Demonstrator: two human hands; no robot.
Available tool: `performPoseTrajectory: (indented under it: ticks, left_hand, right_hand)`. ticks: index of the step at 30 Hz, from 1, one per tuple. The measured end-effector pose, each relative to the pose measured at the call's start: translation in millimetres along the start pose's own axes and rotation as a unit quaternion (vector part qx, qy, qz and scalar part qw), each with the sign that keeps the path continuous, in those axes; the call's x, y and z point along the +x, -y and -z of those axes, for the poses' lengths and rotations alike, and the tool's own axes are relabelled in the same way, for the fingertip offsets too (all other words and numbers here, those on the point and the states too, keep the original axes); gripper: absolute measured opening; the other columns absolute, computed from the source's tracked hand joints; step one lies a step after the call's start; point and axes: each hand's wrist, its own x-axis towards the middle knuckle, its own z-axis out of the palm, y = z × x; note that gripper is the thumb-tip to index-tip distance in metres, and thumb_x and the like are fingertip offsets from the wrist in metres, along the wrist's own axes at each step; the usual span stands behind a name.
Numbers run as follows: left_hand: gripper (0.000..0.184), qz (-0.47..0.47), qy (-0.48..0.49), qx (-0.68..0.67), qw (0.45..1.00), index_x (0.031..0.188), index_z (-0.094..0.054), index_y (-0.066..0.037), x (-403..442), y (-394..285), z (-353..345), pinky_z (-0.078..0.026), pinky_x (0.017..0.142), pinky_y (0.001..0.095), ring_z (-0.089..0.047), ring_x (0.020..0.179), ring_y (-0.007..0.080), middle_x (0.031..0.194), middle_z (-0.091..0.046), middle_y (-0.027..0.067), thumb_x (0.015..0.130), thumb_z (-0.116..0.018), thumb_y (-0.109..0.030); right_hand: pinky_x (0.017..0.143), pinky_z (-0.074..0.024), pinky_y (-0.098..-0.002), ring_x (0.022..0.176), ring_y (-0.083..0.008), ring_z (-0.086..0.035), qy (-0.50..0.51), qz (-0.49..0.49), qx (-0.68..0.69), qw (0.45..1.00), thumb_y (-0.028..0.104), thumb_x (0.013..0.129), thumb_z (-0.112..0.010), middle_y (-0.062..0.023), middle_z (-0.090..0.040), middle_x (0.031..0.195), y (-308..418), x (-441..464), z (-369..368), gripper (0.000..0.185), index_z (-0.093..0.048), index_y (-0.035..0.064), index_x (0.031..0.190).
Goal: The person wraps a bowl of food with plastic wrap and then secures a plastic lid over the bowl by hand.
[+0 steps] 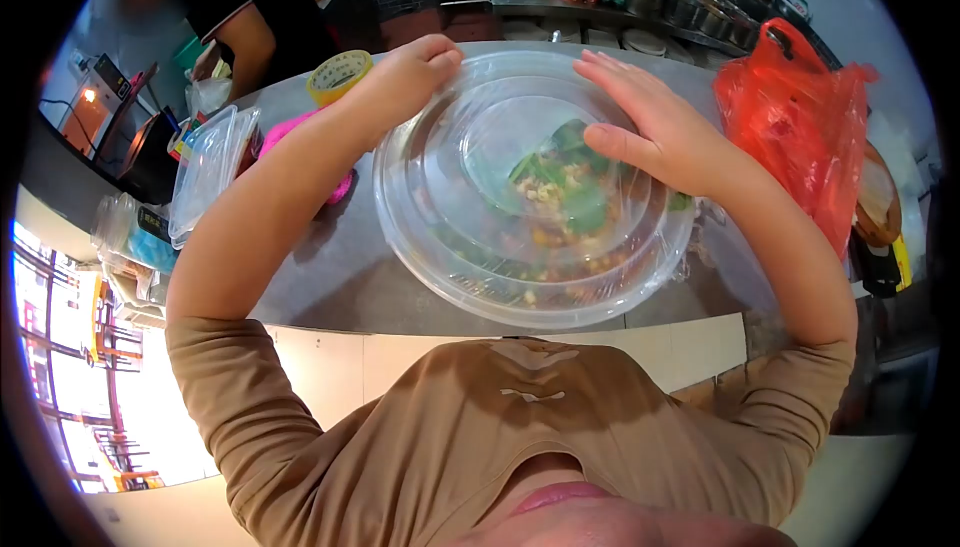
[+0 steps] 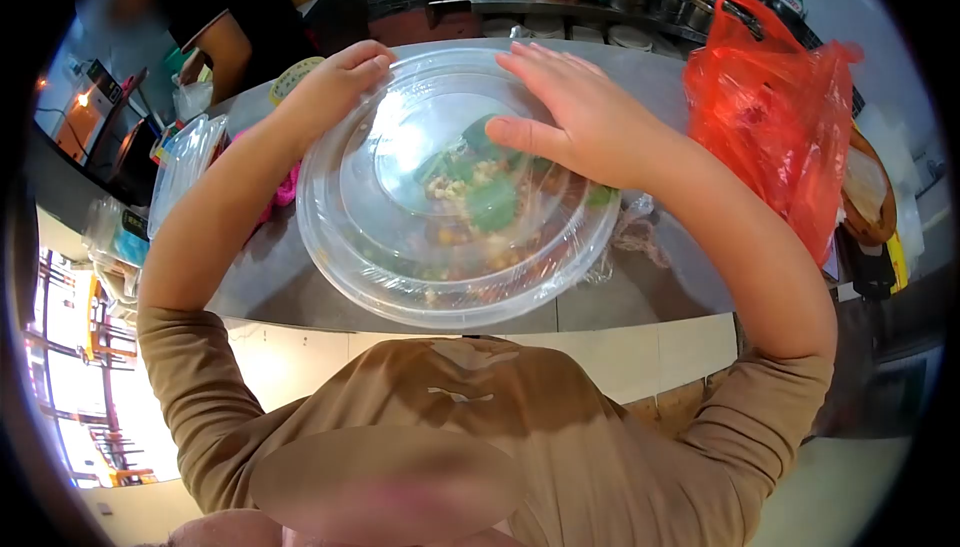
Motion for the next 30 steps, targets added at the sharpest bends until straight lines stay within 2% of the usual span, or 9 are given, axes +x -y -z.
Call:
performPoseTrajectory:
  ticks: [3, 4, 5, 10, 22, 25, 26, 29, 30]
  left_hand:
    - [0.041, -0.395, -0.088, 0.200, 0.892, 0.130, -0.050, -0.010, -3.5, -4.1, 1.0, -0.037, 0.104, 0.0337, -0.046, 0.125, 0.0254, 0.134, -0.049, 0.0110, 0.089, -0.052, -0.008]
    - [0.057, -0.409, -0.004, 0.221, 0.885, 0.139, -0.042, -0.010, -6.4, -8.7, 7.7, -0.027, 0.112, 0.0382, -0.029, 0.139, 0.0311, 0.149, -0.032, 0.0140, 0.084, -0.053, -0.001]
    - [0.052, -0.465, 0.022, 0.280, 0.840, 0.141, -0.040, -0.009, -3.2, -11.1, 7.5, -0.025, 0.113, 0.0384, -0.029, 0.139, 0.0302, 0.149, -0.032, 0.0142, 0.090, -0.052, -0.009]
    - [0.054, -0.433, 0.126, 0.293, 0.843, 0.143, -0.037, -0.008, 5.5, -8.0, 6.7, -0.026, 0.111, 0.0378, -0.032, 0.137, 0.0313, 0.148, -0.034, 0.0160, 0.098, -0.044, -0.036]
    - [0.065, -0.348, 0.117, 0.225, 0.903, 0.142, -0.037, -0.005, -11.7, -11.7, 6.5, -0.026, 0.111, 0.0374, -0.035, 0.135, 0.0311, 0.146, -0.037, 0.0173, 0.096, -0.039, -0.051]
    - [0.065, -0.232, 0.173, 0.129, 0.948, 0.142, -0.038, -0.006, -34.5, -25.5, 22.3, -0.027, 0.111, 0.0375, -0.036, 0.134, 0.0315, 0.146, -0.036, 0.0173, 0.096, -0.038, -0.052]
    - [0.055, -0.188, 0.156, 0.132, 0.961, 0.143, -0.038, -0.013, -39.0, -28.6, 31.9, -0.030, 0.109, 0.0361, -0.040, 0.132, 0.0297, 0.145, -0.039, 0.0156, 0.096, -0.047, -0.039]
    - [0.056, -0.295, 0.074, 0.314, 0.899, 0.144, -0.036, -0.013, -44.4, 0.7, 69.1, -0.033, 0.108, 0.0372, -0.042, 0.130, 0.0298, 0.146, -0.038, 0.0143, 0.094, -0.053, -0.032]
    - [0.063, -0.252, 0.052, 0.363, 0.895, 0.143, -0.037, -0.014, -49.7, 8.0, 80.9, -0.038, 0.105, 0.0398, -0.043, 0.129, 0.0323, 0.147, -0.037, 0.0144, 0.087, -0.063, -0.027]
  right_hand:
    - [0.112, -0.0225, -0.0442, 0.137, -0.0374, -0.028, -0.039, 0.017, -0.052, 0.998, 0.057, 0.092, -0.043, -0.0232, -0.034, 0.145, 8.6, -1.9, 4.5, 0.074, -0.039, -0.0017, 0.137]
    - [0.112, -0.0226, -0.0448, 0.137, -0.0377, -0.028, -0.051, 0.028, -0.043, 0.997, 0.056, 0.093, -0.043, -0.0232, -0.035, 0.144, 16.8, -8.4, 5.1, 0.073, -0.039, -0.0015, 0.137]
    - [0.112, -0.0227, -0.0453, 0.137, -0.0379, -0.029, -0.060, 0.039, -0.033, 0.997, 0.055, 0.093, -0.043, -0.0232, -0.036, 0.144, 24.6, -14.7, 4.6, 0.071, -0.040, -0.0013, 0.136]
    - [0.111, -0.0222, -0.0482, 0.136, -0.0404, -0.029, 0.001, 0.120, 0.020, 0.993, 0.057, 0.090, -0.047, -0.0234, -0.037, 0.143, 49.2, -31.2, 5.8, 0.073, -0.041, -0.0003, 0.136]
    - [0.111, -0.0208, -0.0486, 0.138, -0.0392, -0.026, 0.063, 0.106, 0.049, 0.991, 0.054, 0.085, -0.054, -0.0196, -0.035, 0.146, 43.5, -26.2, 13.9, 0.072, -0.042, 0.0065, 0.138]
    - [0.112, -0.0192, -0.0493, 0.139, -0.0384, -0.024, 0.077, 0.117, 0.002, 0.990, 0.054, 0.085, -0.054, -0.0184, -0.035, 0.147, 25.1, -22.8, 20.2, 0.071, -0.042, 0.0075, 0.138]
    - [0.112, -0.0186, -0.0495, 0.140, -0.0381, -0.023, 0.079, 0.121, -0.023, 0.989, 0.054, 0.085, -0.053, -0.0180, -0.035, 0.147, 19.0, -22.0, 22.6, 0.071, -0.043, 0.0077, 0.138]
    - [0.112, -0.0175, -0.0498, 0.140, -0.0378, -0.023, 0.071, 0.104, -0.008, 0.992, 0.052, 0.086, -0.052, -0.0168, -0.034, 0.148, 6.5, -23.1, 23.8, 0.069, -0.043, 0.0082, 0.138]
    - [0.112, -0.0180, -0.0490, 0.140, -0.0372, -0.023, 0.071, 0.107, -0.006, 0.992, 0.050, 0.086, -0.051, -0.0159, -0.034, 0.148, 7.8, -22.6, 24.5, 0.067, -0.043, 0.0084, 0.138]
